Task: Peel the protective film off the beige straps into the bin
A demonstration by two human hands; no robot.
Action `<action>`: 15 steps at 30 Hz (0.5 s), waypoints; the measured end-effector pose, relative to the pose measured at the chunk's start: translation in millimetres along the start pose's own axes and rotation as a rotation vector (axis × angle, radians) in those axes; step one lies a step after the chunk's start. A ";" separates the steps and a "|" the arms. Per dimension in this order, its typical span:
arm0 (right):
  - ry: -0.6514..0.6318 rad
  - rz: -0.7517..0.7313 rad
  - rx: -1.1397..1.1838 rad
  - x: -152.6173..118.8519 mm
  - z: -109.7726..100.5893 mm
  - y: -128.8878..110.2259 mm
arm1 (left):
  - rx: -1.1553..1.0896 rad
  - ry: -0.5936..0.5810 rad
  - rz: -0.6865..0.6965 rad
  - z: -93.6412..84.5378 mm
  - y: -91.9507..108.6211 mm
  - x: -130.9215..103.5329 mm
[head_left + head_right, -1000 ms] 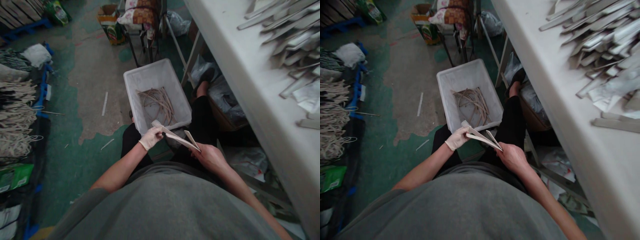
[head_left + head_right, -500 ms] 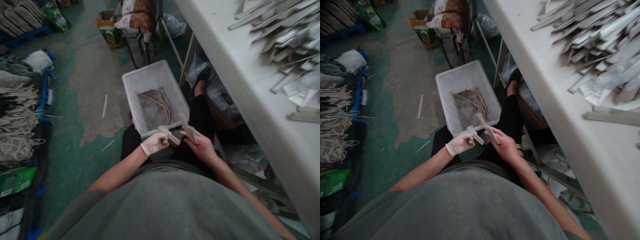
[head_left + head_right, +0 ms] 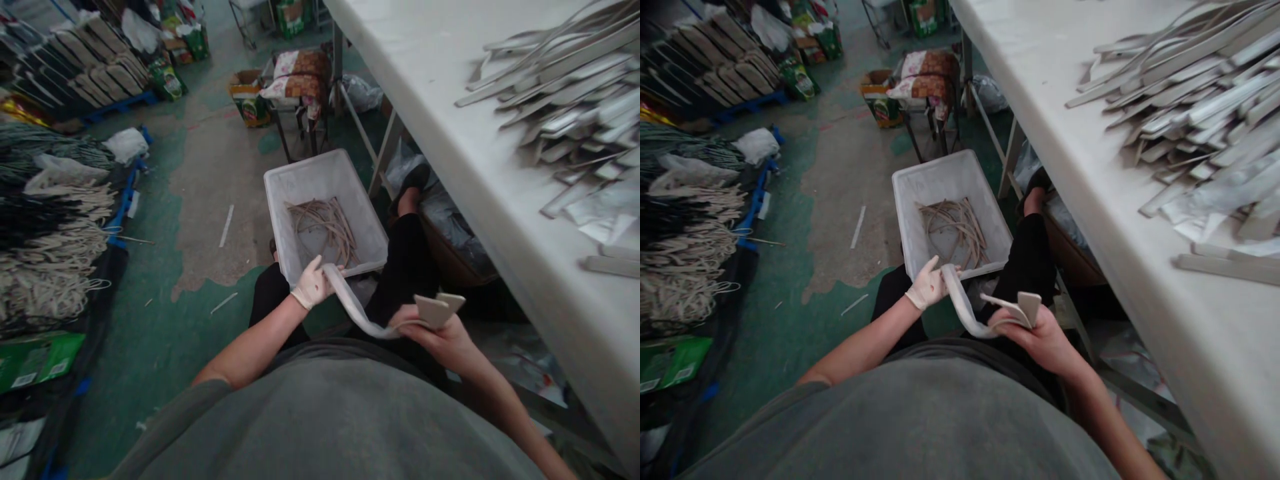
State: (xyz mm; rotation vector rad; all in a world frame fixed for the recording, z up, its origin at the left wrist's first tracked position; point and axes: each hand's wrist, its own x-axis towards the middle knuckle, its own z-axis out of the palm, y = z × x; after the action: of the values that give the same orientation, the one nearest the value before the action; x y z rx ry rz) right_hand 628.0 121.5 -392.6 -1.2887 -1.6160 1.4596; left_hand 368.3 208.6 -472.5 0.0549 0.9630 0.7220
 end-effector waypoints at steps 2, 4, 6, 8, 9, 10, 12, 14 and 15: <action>-0.082 0.077 0.072 -23.3 -10.7 1.6 | -0.121 0.096 0.029 -8.6 26.1 16.7; -0.110 0.156 0.090 -42.6 -16.3 8.3 | -0.178 0.212 0.183 -11.8 56.7 29.6; -0.124 0.208 0.100 -54.1 -15.3 18.2 | -0.196 0.274 0.336 -8.8 84.5 35.5; -0.148 0.237 0.122 -55.7 -8.8 27.5 | -0.187 0.279 0.443 -1.2 101.1 34.0; -0.160 0.235 0.140 -52.6 -4.3 30.7 | -0.151 0.259 0.481 3.3 103.4 31.2; -0.163 0.223 0.167 -47.0 0.2 32.4 | -0.087 0.226 0.508 7.6 101.4 27.3; -0.108 0.184 0.235 -29.2 7.6 30.7 | 0.106 0.118 0.518 13.8 86.1 17.4; 0.003 0.144 0.306 -5.4 10.6 23.6 | 0.310 -0.015 0.459 16.0 60.9 5.7; 0.066 0.130 0.335 7.5 10.1 19.1 | 0.389 -0.076 0.411 15.8 46.9 -0.5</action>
State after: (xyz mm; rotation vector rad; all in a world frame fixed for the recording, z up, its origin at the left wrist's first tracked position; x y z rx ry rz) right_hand 621.3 123.1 -414.4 -1.2489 -1.2011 1.6643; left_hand 355.1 248.5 -446.4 0.6322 1.0199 0.8902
